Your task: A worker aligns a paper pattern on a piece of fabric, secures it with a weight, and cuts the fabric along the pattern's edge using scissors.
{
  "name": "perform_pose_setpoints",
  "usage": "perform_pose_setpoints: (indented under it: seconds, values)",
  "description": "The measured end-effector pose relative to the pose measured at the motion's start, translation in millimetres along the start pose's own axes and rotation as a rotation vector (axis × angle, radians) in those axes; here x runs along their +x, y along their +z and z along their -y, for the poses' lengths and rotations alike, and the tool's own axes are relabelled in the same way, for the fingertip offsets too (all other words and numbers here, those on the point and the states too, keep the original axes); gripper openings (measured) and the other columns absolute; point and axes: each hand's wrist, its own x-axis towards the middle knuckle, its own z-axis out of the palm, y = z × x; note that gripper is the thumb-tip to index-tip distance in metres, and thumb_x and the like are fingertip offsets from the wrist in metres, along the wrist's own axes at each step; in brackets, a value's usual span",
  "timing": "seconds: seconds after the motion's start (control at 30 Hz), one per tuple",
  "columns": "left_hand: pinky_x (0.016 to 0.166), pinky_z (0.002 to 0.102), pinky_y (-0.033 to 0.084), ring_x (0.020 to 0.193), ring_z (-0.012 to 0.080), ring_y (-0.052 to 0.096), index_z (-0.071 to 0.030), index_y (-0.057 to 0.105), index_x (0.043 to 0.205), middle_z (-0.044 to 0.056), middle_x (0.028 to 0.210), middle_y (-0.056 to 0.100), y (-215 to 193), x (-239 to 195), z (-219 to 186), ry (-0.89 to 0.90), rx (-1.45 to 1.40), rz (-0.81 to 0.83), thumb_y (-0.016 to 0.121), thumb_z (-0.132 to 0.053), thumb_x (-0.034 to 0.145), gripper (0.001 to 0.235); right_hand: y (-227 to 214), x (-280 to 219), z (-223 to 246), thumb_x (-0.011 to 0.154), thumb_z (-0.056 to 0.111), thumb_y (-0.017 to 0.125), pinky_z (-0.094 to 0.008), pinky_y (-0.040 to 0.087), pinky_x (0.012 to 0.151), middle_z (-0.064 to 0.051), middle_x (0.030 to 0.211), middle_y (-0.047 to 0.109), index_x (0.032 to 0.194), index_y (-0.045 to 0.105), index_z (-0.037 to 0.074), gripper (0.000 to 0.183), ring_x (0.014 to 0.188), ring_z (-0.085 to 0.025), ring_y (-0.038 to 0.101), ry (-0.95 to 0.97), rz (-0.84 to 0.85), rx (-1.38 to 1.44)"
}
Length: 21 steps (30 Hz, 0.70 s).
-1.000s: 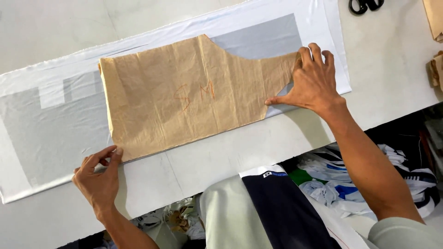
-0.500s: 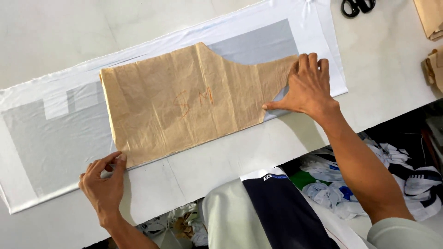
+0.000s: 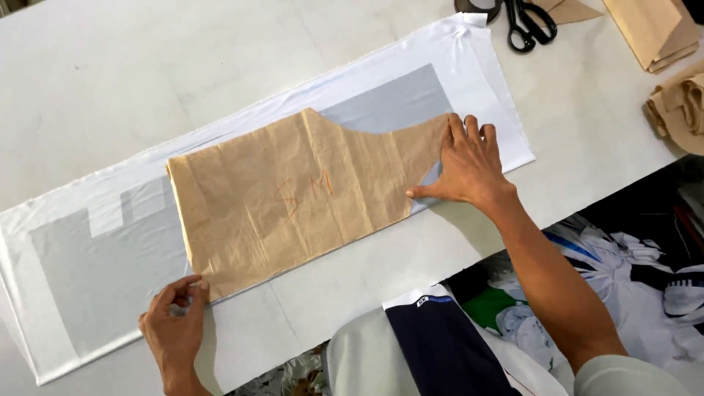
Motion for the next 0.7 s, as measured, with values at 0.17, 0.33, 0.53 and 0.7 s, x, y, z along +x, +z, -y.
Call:
perform_pose_setpoints:
  seconds: [0.17, 0.33, 0.53, 0.7]
  values:
    - [0.105, 0.031, 0.034, 0.075, 0.0089, 0.057, -0.023, 0.079, 0.103, -0.009, 0.084, 0.064, 4, 6, 15, -0.018, 0.085, 0.017, 0.077, -0.026, 0.09, 0.014, 10, -2, 1, 0.06, 0.108, 0.05, -0.045, 0.034, 0.096, -0.017, 0.157, 0.036, 0.144, 0.047, -0.001, 0.138, 0.128, -0.033, 0.041, 0.0, -0.028, 0.036]
    - [0.108, 0.031, 0.03, 0.076, 0.0086, 0.056, -0.024, 0.078, 0.103, -0.009, 0.086, 0.064, 2, 6, 8, -0.097, 0.088, 0.045, 0.075, -0.027, 0.09, 0.014, 7, -3, 1, 0.057, 0.109, 0.052, -0.046, 0.033, 0.095, -0.017, 0.153, 0.036, 0.151, 0.039, -0.001, 0.145, 0.126, -0.033, 0.039, 0.004, -0.034, 0.066]
    - [0.108, 0.032, 0.028, 0.076, 0.0075, 0.057, -0.024, 0.078, 0.102, -0.01, 0.084, 0.064, 0, 5, 6, -0.089, 0.092, 0.067, 0.074, -0.03, 0.09, 0.014, 12, -10, -6, 0.054, 0.108, 0.054, -0.051, 0.028, 0.104, -0.015, 0.151, 0.033, 0.155, 0.034, 0.0, 0.149, 0.131, -0.038, 0.032, 0.048, -0.019, 0.16]
    - [0.111, 0.035, 0.03, 0.077, 0.0096, 0.057, -0.02, 0.078, 0.104, -0.006, 0.088, 0.064, -2, 1, -5, -0.09, 0.07, 0.04, 0.077, -0.027, 0.092, 0.013, 20, -13, -3, 0.076, 0.102, 0.037, -0.054, 0.031, 0.096, -0.016, 0.143, 0.042, 0.135, 0.06, 0.002, 0.118, 0.127, -0.039, 0.036, 0.085, -0.312, 0.26]
